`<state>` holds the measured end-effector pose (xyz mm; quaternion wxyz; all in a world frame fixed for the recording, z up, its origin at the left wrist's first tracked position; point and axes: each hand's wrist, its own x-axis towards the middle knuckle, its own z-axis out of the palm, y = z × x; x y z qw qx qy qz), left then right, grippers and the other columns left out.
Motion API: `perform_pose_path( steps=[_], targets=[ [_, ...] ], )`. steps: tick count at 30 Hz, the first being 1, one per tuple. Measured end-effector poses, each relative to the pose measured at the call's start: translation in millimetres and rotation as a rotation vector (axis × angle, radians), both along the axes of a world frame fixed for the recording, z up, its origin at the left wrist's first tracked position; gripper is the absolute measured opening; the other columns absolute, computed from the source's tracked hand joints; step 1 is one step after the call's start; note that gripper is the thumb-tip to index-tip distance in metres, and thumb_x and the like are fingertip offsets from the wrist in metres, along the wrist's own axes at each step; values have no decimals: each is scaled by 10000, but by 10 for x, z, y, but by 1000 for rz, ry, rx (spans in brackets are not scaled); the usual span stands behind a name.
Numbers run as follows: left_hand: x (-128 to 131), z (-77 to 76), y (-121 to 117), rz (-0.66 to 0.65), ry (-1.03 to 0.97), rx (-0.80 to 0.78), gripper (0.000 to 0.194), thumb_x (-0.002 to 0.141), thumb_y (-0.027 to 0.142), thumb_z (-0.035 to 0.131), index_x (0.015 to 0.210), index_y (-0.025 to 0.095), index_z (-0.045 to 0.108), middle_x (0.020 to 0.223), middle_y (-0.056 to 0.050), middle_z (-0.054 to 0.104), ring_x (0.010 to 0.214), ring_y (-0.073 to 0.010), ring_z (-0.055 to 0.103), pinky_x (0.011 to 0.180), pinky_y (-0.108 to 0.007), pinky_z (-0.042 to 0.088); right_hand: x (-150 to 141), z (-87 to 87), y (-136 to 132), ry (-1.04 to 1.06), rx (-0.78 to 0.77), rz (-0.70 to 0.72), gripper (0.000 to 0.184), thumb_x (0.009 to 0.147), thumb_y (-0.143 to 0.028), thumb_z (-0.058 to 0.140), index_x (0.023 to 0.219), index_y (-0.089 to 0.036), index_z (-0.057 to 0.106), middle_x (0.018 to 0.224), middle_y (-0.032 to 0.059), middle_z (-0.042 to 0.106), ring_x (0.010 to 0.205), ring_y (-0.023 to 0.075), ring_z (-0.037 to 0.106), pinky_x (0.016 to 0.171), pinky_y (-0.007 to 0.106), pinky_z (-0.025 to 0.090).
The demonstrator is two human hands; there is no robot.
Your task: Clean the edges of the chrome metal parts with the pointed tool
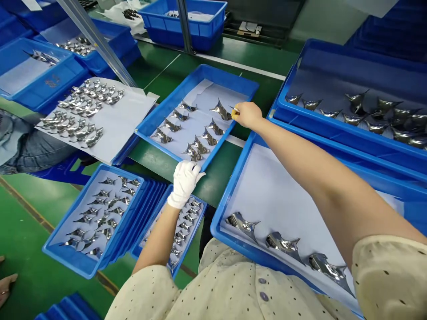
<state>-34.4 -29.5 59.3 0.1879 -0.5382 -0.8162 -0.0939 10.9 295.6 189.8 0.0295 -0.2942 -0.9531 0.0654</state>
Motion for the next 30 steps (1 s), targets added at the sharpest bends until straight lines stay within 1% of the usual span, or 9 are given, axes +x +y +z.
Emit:
perform_pose_path(
  steps=[4,9,13,16,19,21,24,26,30],
  targets=[
    [198,-81,-309,-41,48,28,277,996,447,695,1085,193,759,1080,-129,745,1081,-322,662,997,-469,473,-189,-150,22,-159,9,12,361,910,-101,569,1216,-119,760,1183,184,747,1067,321,699,817,332,511],
    [440,-84,-448,-43,75,18,291,1003,445,691,1111,183,758,1048,-123,753,1053,-307,670,958,-458,460,-350,-260,-35,-275,-12,54,347,869,-112,617,1182,-119,767,1194,184,737,1115,337,679,867,356,521],
    [517,-35,-505,-29,66,-34,309,1023,465,654,1112,189,760,1067,-133,761,1038,-313,677,939,-467,464,-402,-272,-87,-337,-58,89,297,840,-129,663,1113,-132,779,1145,139,749,1120,306,684,913,355,523],
    [540,55,-584,-38,23,-100,322,1035,481,623,1112,199,759,1071,-139,766,1009,-329,676,913,-487,470,-329,-247,-111,-244,-63,118,216,851,-152,695,1050,-141,780,1079,117,745,1122,307,678,937,377,509],
    [553,142,-673,-26,-74,-154,344,1043,510,592,1063,212,763,987,-135,756,974,-345,667,889,-506,468,-2,-173,-217,-28,-96,184,169,926,-203,653,1015,-129,775,983,108,729,1065,289,678,913,371,491],
    [560,182,-723,1,-169,-148,343,1054,511,565,1001,232,757,924,-122,737,950,-341,660,890,-511,466,404,-102,-401,64,-217,274,201,965,-265,641,995,-119,775,898,74,706,976,240,679,878,338,472],
    [566,260,-758,27,-292,-15,304,1065,474,555,954,257,738,924,-103,729,938,-317,661,895,-504,477,1180,-53,-845,-105,-491,523,232,973,-343,677,924,-145,787,796,21,701,803,163,653,762,272,423],
    [561,356,-720,12,-348,146,273,1069,436,561,952,258,731,951,-94,728,954,-305,673,885,-501,501,1653,-133,-1181,-262,-536,610,179,932,-341,747,949,-172,805,823,38,748,763,171,653,668,268,357],
    [530,629,-424,-101,-485,347,260,1076,412,559,967,261,741,975,-58,719,991,-284,691,899,-511,538,2123,-511,-1688,-374,-377,483,321,981,-402,678,1140,-147,788,1027,147,807,884,270,723,585,318,234]
  ],
)
